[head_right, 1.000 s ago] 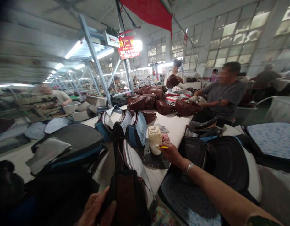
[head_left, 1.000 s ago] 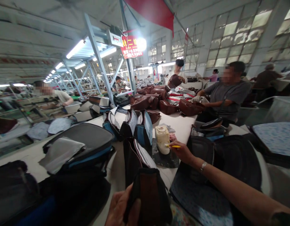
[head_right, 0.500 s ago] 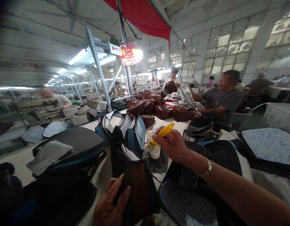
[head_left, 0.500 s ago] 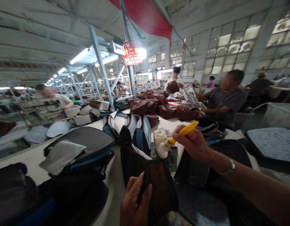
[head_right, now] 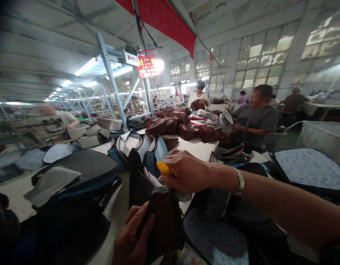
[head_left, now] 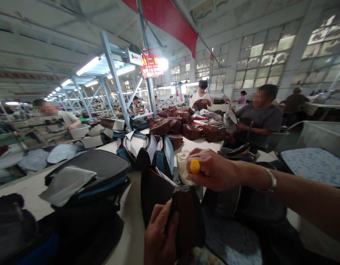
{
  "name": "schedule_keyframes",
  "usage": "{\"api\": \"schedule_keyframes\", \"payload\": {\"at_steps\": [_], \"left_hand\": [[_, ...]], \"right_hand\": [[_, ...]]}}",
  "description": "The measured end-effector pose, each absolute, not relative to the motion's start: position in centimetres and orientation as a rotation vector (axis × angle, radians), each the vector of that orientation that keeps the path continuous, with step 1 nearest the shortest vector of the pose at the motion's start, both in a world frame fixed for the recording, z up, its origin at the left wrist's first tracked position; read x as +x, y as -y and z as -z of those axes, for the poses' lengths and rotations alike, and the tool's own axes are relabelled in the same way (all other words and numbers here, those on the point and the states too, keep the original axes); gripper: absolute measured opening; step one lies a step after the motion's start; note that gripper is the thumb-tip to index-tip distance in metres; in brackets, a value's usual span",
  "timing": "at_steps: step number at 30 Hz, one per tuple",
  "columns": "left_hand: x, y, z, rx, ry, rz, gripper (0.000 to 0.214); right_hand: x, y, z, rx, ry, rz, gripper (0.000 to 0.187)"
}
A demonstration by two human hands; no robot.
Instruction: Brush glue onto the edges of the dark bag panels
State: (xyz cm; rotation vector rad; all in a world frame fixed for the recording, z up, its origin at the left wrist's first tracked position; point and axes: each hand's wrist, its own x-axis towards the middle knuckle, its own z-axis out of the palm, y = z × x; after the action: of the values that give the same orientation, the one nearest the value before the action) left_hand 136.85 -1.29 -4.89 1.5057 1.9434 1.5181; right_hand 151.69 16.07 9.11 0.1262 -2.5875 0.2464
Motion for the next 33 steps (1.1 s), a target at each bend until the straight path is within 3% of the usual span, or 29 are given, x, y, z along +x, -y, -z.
{"api": "schedule_keyframes", "payload": {"at_steps": [11,24,30,33], "left_hand": [[137.1,1.0,4.9,1.593,-1.977,-1.489,0.034],[136.6,1.1,5.2,1.668,-2.064,-1.53,0.033],[137.0,1.3,6.9,2.242,-2.198,-1.458,0.04],[137.6,1.4,7.9,2.595,-2.378,-1.174,0.05]], "right_hand": [[147.9,-14.5,-7.5,0.114,2.403,-0.348,0.026],[152.4,-15.7,-7.9,0.116,2.471,-0.415,0.018],[152.8,-16.1,-7.6,0.052,2.548,-0.334,0.023],[152.9,-15.5,-9.0,-0.069,2.49,-0.364,0.028]]}}
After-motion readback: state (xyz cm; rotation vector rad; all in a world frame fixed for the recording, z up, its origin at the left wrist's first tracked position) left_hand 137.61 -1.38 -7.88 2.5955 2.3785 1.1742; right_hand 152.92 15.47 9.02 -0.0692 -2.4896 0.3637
